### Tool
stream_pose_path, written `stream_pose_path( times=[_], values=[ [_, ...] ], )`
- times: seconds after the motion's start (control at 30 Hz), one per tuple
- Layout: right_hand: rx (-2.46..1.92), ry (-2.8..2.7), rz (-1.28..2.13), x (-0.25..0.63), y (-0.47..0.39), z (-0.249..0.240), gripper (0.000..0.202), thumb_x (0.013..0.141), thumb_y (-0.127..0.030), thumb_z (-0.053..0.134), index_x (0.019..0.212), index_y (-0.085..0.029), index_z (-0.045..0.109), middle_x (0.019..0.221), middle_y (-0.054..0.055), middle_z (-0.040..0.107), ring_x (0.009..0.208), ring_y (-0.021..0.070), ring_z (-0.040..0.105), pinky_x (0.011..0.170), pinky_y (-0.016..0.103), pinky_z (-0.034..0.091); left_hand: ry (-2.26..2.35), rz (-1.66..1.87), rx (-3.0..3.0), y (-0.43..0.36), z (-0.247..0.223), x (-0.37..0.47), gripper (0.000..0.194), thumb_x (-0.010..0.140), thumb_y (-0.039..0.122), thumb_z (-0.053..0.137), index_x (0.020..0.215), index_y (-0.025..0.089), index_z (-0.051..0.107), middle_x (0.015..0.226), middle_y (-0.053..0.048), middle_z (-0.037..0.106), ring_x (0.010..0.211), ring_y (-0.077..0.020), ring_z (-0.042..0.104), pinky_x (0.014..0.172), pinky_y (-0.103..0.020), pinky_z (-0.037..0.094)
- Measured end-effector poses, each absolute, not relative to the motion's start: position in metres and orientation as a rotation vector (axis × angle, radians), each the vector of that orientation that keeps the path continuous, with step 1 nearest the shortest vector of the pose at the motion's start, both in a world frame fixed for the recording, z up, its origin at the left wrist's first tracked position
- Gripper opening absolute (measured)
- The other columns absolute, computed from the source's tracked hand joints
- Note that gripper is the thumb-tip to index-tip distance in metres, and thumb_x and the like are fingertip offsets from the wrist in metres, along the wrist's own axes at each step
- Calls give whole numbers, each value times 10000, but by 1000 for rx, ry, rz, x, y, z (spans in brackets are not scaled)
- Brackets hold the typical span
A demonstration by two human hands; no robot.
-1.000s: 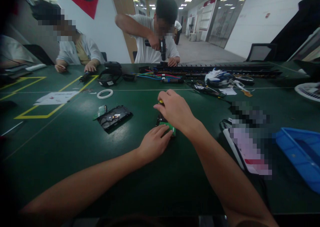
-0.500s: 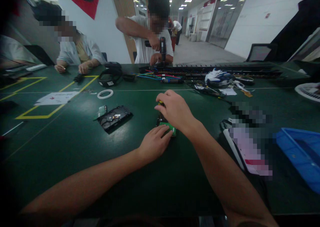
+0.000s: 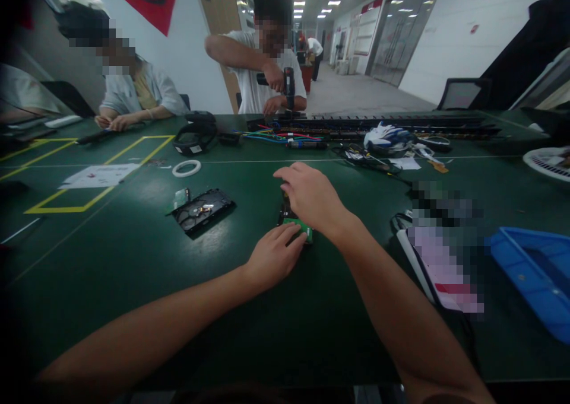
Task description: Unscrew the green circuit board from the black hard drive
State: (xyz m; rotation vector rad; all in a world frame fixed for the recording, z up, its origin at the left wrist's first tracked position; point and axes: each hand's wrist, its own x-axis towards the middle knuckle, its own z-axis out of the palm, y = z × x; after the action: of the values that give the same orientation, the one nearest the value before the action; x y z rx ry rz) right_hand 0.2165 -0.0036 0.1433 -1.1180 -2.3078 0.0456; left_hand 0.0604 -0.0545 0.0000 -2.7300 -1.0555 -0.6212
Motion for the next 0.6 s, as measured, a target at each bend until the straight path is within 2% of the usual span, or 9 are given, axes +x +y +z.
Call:
stream_pose_path(
  times=[0.13, 0.33, 0.4, 0.53, 0.6],
  values=[
    [-1252, -2263, -35, 215, -5, 144, 117, 978, -294, 663, 1034, -202, 709, 1013, 82, 710, 898, 230, 625, 822, 359, 448, -1060, -616, -2728, -54, -1, 60, 329, 1042, 220, 513, 1343, 143, 621, 1372, -165, 629, 1326, -322, 590, 1087, -479, 534],
    [-1315, -2224, -96, 213, -5, 141, 309, 932, -494, 727, 887, -205, 629, 902, 58, 661, 771, 201, 558, 717, 339, 386, -1070, -620, -2738, -54, -1, 60, 324, 1044, 225, 514, 1342, 154, 617, 1372, -157, 631, 1326, -316, 588, 1091, -487, 530],
    [-1301, -2235, -77, 213, -4, 141, 273, 939, -460, 727, 903, -205, 638, 907, 60, 675, 793, 208, 578, 732, 341, 398, -1068, -619, -2740, -54, 1, 61, 322, 1045, 222, 510, 1340, 151, 618, 1372, -158, 631, 1329, -314, 587, 1095, -486, 528],
    [-1205, -2272, 29, 214, -2, 141, 117, 961, -292, 698, 1036, -203, 694, 1018, 69, 736, 903, 224, 654, 833, 352, 468, -1075, -620, -2740, -54, 1, 61, 307, 1045, 220, 511, 1321, 156, 629, 1359, -154, 638, 1316, -307, 597, 1089, -476, 533],
    [-1143, -2294, 81, 215, -2, 141, 140, 965, -223, 667, 1094, -198, 715, 1107, 82, 756, 985, 232, 683, 912, 367, 496, -1074, -630, -2739, -55, 1, 61, 302, 1043, 219, 516, 1315, 158, 633, 1355, -152, 641, 1316, -305, 598, 1091, -471, 532]
  ],
)
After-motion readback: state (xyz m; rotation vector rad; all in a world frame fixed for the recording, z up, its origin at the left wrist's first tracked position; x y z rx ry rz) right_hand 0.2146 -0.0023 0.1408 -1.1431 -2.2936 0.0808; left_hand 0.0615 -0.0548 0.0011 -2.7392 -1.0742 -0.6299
